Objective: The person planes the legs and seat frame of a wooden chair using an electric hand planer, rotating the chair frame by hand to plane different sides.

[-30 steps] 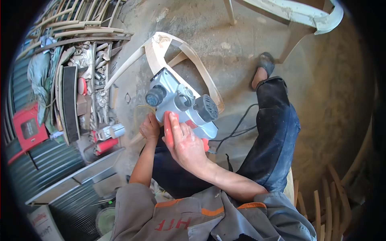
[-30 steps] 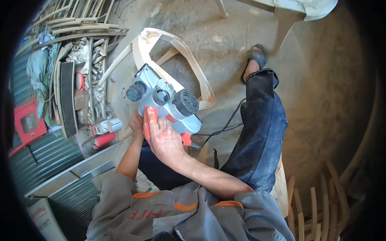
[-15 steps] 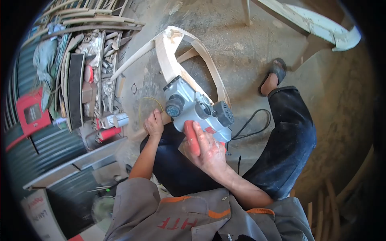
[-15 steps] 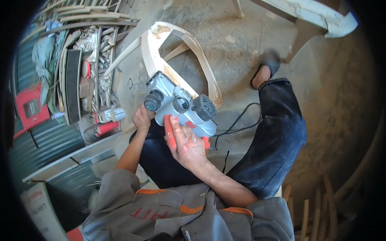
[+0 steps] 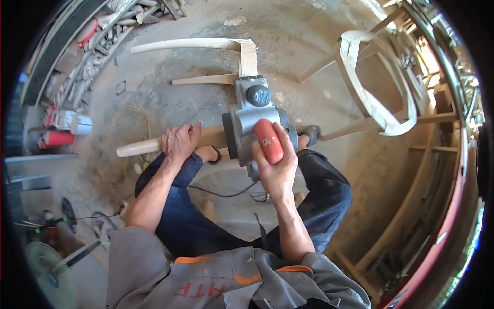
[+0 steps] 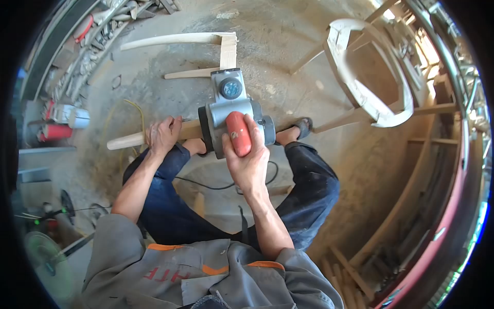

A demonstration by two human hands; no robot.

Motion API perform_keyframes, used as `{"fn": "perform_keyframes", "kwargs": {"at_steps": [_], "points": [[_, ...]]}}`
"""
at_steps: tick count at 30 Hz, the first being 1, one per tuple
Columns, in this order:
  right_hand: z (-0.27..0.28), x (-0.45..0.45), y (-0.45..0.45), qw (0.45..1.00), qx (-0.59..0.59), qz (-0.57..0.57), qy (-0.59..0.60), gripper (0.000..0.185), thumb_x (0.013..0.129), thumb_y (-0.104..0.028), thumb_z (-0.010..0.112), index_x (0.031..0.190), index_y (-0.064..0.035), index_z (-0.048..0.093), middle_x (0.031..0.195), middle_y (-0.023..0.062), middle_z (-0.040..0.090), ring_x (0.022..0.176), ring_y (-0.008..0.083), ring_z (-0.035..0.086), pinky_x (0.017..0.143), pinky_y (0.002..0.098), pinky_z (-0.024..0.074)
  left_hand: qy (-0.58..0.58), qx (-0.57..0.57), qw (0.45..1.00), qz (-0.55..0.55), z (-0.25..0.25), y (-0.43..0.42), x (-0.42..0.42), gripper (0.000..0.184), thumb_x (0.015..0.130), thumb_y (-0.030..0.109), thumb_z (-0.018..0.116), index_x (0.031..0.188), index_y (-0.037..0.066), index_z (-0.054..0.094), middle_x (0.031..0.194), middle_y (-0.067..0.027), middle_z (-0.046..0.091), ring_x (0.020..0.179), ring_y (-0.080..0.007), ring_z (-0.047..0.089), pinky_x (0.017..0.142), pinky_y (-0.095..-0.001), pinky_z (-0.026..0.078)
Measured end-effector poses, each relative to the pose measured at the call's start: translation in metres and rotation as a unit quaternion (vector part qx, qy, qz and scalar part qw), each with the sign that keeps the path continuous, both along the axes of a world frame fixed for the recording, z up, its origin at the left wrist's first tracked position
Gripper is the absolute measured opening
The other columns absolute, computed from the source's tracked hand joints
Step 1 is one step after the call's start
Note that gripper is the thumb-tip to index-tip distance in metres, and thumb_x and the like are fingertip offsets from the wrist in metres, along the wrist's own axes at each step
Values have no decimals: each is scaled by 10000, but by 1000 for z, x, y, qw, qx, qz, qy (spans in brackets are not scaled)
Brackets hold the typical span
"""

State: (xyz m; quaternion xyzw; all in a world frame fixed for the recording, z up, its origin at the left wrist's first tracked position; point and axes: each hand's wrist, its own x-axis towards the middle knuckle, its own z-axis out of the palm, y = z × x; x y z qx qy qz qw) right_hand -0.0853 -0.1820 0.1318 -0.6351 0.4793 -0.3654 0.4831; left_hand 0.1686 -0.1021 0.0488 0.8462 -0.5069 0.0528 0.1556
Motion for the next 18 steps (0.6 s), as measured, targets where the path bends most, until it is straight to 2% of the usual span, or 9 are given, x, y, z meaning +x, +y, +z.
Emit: {"fn": "perform_keyframes", "kwargs": {"at_steps": [2, 4, 6, 9, 11, 13, 16, 18], "points": [[19, 6, -9, 1000, 6, -9, 24, 604, 858, -185, 801, 1374, 30, 572, 1204, 232, 705, 1093, 278, 704, 969, 372, 540, 34, -18, 999, -15, 3, 1, 2, 399, 946, 390, 637, 693, 83, 660, 692, -162, 708, 648, -385, 693, 672, -491, 538], [24, 12, -18, 997, 56, -16, 49, 588, 856, -208, 800, 1345, 45, 595, 1179, 225, 712, 1083, 260, 698, 966, 360, 532, 49, -22, 998, -22, 2, 3, 3, 410, 951, 389, 623, 697, 68, 659, 694, -174, 705, 654, -379, 693, 694, -486, 531], [26, 17, -28, 997, 34, -11, 62, 578, 851, -221, 798, 1324, 51, 607, 1170, 228, 713, 1089, 261, 694, 968, 361, 528, 53, -14, 998, -23, 2, 5, 3, 409, 956, 393, 610, 710, 70, 663, 694, -172, 705, 670, -374, 695, 714, -489, 525], [41, 29, -43, 995, 52, -3, 84, 552, 839, -218, 783, 1295, 51, 624, 869, 134, 709, 684, 162, 681, 658, 312, 573, 71, 2, 997, -25, 1, 5, 6, 415, 961, 404, 594, 724, 72, 667, 694, -167, 705, 694, -366, 699, 747, -493, 517], [52, 40, -51, 997, 54, -6, 58, 545, 831, -207, 771, 1289, 53, 628, 764, 79, 667, 533, 109, 598, 484, 283, 515, 86, 7, 996, -28, -1, 6, 7, 423, 964, 412, 586, 729, 71, 666, 693, -164, 705, 703, -363, 701, 765, -492, 514], [56, 46, -60, 997, 50, 0, 61, 548, 824, -200, 768, 1288, 56, 627, 763, 80, 668, 539, 113, 607, 467, 279, 511, 99, 4, 994, -37, -3, 7, 8, 433, 967, 420, 580, 729, 68, 665, 692, -162, 706, 703, -363, 702, 776, -488, 513], [57, 51, -80, 997, 45, 22, 64, 558, 819, -196, 764, 1292, 63, 622, 759, 79, 669, 546, 119, 617, 465, 282, 519, 70, -37, 996, -42, -13, 7, 8, 384, 928, 375, 645, 693, 71, 642, 679, -158, 694, 650, -371, 688, 686, -501, 523], [62, 58, -94, 996, 42, 31, 77, 540, 823, -191, 760, 1282, 60, 628, 745, 68, 664, 546, 122, 618, 460, 280, 514, 73, -34, 996, -46, -12, 8, 9, 395, 935, 378, 638, 691, 67, 640, 671, -158, 692, 636, -364, 687, 684, -493, 529]]}}
